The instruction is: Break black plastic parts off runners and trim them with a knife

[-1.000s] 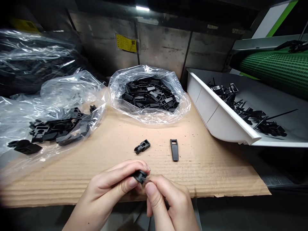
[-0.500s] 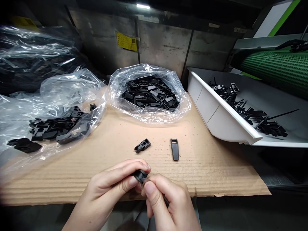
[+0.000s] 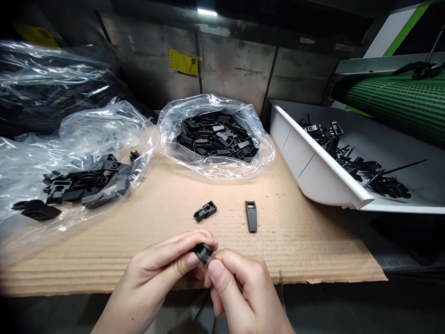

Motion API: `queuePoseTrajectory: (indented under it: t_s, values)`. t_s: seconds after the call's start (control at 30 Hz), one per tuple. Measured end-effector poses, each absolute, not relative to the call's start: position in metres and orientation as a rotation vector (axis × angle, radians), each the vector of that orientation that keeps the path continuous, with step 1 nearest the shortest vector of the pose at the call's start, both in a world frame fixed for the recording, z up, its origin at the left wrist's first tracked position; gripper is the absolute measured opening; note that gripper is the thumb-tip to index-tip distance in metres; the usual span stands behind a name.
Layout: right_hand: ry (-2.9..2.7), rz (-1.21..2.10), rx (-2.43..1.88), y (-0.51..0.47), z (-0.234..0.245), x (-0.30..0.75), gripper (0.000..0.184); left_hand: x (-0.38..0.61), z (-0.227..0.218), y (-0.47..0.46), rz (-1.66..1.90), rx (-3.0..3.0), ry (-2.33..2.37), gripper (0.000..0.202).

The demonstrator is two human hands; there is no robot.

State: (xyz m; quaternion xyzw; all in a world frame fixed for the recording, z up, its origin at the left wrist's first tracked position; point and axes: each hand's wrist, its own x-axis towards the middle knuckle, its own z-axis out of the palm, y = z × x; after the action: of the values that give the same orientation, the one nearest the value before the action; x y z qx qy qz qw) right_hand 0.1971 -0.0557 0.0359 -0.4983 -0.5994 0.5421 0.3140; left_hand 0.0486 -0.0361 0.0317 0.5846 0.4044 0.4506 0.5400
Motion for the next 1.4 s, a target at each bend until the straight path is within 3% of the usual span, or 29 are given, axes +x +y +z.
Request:
queuePoseTrajectory:
  t_s: [1.2, 1.4]
  values:
    - [-1.695, 1.381, -1.196, -0.0552, 0.0358, 0.1919, 0.036, 0.0519, 0.0335, -0.0354, 1.074, 1.347, 1.021, 0.014]
    - [-1.455, 1.421, -1.177, -0.0595, 0.0321, 0.1941, 0.033, 0.0504, 0.0332, -0.0347, 1.037, 1.359, 1.029, 0.016]
